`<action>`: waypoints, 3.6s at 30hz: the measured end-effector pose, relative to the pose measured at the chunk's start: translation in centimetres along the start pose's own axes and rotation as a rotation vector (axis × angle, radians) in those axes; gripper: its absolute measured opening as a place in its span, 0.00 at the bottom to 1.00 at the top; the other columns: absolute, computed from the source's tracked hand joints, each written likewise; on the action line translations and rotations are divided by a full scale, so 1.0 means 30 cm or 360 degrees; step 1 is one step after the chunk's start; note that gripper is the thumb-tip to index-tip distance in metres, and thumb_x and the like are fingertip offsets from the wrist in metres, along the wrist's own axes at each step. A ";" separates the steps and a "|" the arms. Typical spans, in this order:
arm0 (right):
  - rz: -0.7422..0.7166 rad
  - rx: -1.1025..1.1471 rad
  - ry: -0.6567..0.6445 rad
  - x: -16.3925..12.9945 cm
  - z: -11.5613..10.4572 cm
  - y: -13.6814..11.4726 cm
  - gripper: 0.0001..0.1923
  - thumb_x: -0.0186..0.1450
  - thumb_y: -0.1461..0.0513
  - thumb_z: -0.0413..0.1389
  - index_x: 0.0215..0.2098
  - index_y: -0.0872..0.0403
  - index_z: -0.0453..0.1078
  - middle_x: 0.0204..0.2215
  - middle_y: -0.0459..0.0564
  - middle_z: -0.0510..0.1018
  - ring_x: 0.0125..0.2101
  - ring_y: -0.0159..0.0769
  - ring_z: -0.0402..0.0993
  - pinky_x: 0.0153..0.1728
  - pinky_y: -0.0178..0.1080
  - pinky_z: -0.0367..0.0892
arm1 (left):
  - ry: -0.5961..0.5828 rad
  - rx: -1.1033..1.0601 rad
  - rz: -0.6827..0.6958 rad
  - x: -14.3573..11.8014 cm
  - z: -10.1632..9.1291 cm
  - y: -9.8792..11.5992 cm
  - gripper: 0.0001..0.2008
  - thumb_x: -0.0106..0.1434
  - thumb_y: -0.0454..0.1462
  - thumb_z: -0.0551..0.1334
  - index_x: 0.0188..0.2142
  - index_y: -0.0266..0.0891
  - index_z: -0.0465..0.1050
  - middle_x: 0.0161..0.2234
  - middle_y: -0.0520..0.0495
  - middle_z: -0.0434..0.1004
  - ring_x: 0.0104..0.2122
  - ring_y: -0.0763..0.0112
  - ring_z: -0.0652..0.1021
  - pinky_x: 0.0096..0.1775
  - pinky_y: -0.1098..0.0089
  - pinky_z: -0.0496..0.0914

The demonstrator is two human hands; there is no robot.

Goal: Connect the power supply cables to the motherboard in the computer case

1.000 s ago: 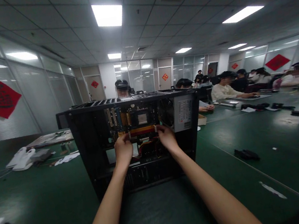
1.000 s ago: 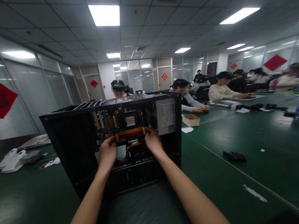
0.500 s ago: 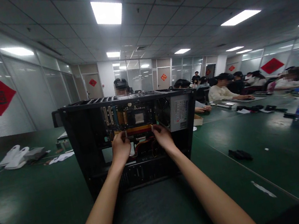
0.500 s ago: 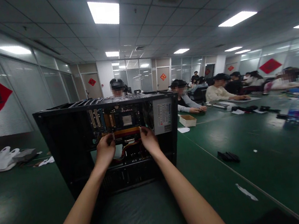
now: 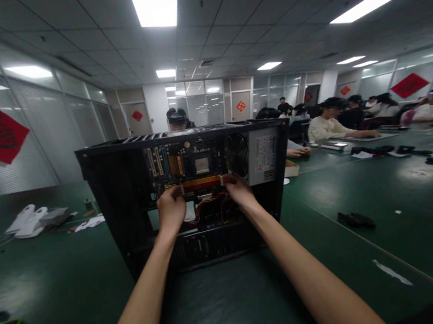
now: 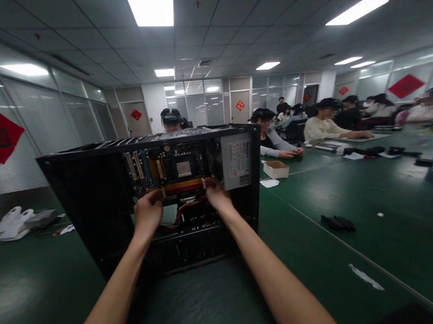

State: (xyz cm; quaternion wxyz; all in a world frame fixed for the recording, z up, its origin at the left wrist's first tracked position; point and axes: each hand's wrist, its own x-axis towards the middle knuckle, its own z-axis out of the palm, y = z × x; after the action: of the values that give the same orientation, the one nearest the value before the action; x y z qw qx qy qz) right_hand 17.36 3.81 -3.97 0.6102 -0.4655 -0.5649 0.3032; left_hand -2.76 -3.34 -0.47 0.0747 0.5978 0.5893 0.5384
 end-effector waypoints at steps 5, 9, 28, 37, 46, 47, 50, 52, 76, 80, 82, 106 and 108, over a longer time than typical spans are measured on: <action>0.0011 -0.0019 0.0048 -0.009 0.004 -0.014 0.15 0.57 0.67 0.48 0.36 0.50 0.74 0.38 0.45 0.81 0.44 0.37 0.77 0.51 0.41 0.67 | 0.0048 0.0038 -0.0042 0.006 -0.008 -0.007 0.19 0.56 0.27 0.54 0.44 0.34 0.79 0.41 0.44 0.82 0.44 0.63 0.80 0.51 0.65 0.71; 0.0010 -0.0017 0.0027 -0.013 0.002 -0.020 0.15 0.57 0.67 0.48 0.37 0.49 0.73 0.38 0.45 0.81 0.42 0.37 0.77 0.49 0.40 0.70 | 0.0041 0.0079 0.0021 0.003 -0.008 -0.006 0.19 0.57 0.27 0.55 0.44 0.37 0.79 0.43 0.45 0.82 0.46 0.63 0.80 0.52 0.66 0.71; -0.0107 -0.0076 -0.0006 -0.032 -0.001 -0.041 0.13 0.58 0.68 0.49 0.37 0.51 0.73 0.37 0.46 0.81 0.42 0.36 0.77 0.47 0.37 0.70 | -0.0174 0.0392 0.0136 0.017 -0.078 -0.001 0.16 0.61 0.31 0.55 0.46 0.36 0.75 0.39 0.44 0.82 0.36 0.65 0.81 0.42 0.69 0.72; -0.0156 -0.0187 0.0003 -0.058 -0.004 -0.066 0.11 0.62 0.66 0.50 0.39 0.51 0.72 0.38 0.48 0.80 0.43 0.38 0.76 0.48 0.39 0.68 | -0.1576 0.0579 0.0115 -0.029 -0.199 0.079 0.14 0.53 0.49 0.66 0.28 0.42 0.79 0.26 0.50 0.80 0.25 0.67 0.78 0.23 0.75 0.64; -0.0570 -0.0551 -0.0329 -0.200 0.002 -0.268 0.26 0.59 0.62 0.59 0.56 0.56 0.66 0.60 0.59 0.64 0.62 0.50 0.58 0.62 0.49 0.53 | -0.1027 0.0463 0.0691 -0.025 -0.258 0.224 0.12 0.57 0.47 0.65 0.35 0.44 0.80 0.31 0.49 0.81 0.30 0.66 0.78 0.33 0.73 0.67; -0.0638 -0.0536 -0.0442 -0.225 -0.004 -0.328 0.24 0.62 0.62 0.57 0.57 0.55 0.66 0.59 0.58 0.66 0.61 0.49 0.58 0.62 0.48 0.53 | -0.0969 0.0496 0.0713 -0.030 -0.277 0.241 0.12 0.57 0.48 0.66 0.35 0.44 0.80 0.31 0.49 0.80 0.30 0.66 0.78 0.33 0.73 0.67; -0.0709 -0.0381 -0.1013 -0.285 -0.041 -0.514 0.16 0.71 0.57 0.45 0.46 0.53 0.73 0.41 0.49 0.78 0.46 0.40 0.73 0.50 0.40 0.65 | -0.0845 0.0623 0.0841 -0.057 -0.332 0.307 0.11 0.56 0.46 0.67 0.36 0.45 0.80 0.31 0.49 0.80 0.32 0.66 0.78 0.35 0.73 0.67; -0.0690 -0.0375 -0.1239 -0.310 -0.074 -0.609 0.22 0.73 0.54 0.42 0.41 0.55 0.75 0.35 0.48 0.79 0.39 0.37 0.74 0.43 0.37 0.67 | -0.0861 0.0644 0.0993 -0.080 -0.359 0.356 0.10 0.57 0.45 0.67 0.37 0.44 0.79 0.32 0.49 0.80 0.33 0.65 0.78 0.37 0.71 0.68; -0.0391 0.0188 -0.1033 -0.367 -0.166 -0.684 0.20 0.62 0.47 0.60 0.33 0.56 0.68 0.22 0.42 0.69 0.20 0.26 0.64 0.18 0.28 0.60 | -0.0712 -0.0203 0.1138 -0.113 -0.352 0.406 0.37 0.59 0.44 0.67 0.65 0.44 0.56 0.39 0.48 0.80 0.37 0.66 0.80 0.39 0.70 0.76; -0.0351 0.0174 -0.1043 -0.369 -0.174 -0.682 0.21 0.65 0.45 0.55 0.33 0.56 0.67 0.21 0.43 0.71 0.20 0.28 0.68 0.19 0.29 0.63 | -0.0691 -0.0194 0.1154 -0.107 -0.360 0.396 0.33 0.59 0.42 0.67 0.63 0.42 0.62 0.35 0.48 0.79 0.33 0.69 0.79 0.35 0.74 0.75; -0.0314 0.0177 -0.1070 -0.369 -0.178 -0.683 0.22 0.66 0.45 0.53 0.33 0.55 0.68 0.21 0.44 0.73 0.20 0.29 0.70 0.20 0.30 0.65 | -0.0695 -0.0192 0.1168 -0.109 -0.366 0.392 0.32 0.60 0.42 0.67 0.62 0.41 0.63 0.36 0.48 0.79 0.32 0.71 0.78 0.34 0.75 0.74; -0.0444 -0.0129 -0.1328 -0.395 -0.151 -0.690 0.13 0.64 0.56 0.58 0.41 0.58 0.70 0.28 0.45 0.73 0.29 0.31 0.67 0.28 0.32 0.62 | -0.0602 0.0197 0.1345 -0.084 -0.432 0.369 0.27 0.56 0.48 0.68 0.53 0.44 0.70 0.32 0.50 0.80 0.30 0.68 0.79 0.35 0.73 0.74; -0.0453 -0.0128 -0.1350 -0.399 -0.159 -0.691 0.11 0.64 0.59 0.58 0.41 0.57 0.69 0.30 0.46 0.73 0.30 0.31 0.67 0.28 0.32 0.62 | -0.0619 0.0189 0.1336 -0.085 -0.434 0.372 0.27 0.55 0.49 0.69 0.53 0.45 0.71 0.33 0.49 0.80 0.32 0.67 0.80 0.36 0.72 0.74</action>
State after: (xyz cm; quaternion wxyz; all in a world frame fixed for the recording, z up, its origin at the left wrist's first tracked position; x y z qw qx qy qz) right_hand 16.63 -15.92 10.36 0.3417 -0.2410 -0.8348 0.3581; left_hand -4.63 -15.71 11.51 -0.0750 0.8776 0.3012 0.3653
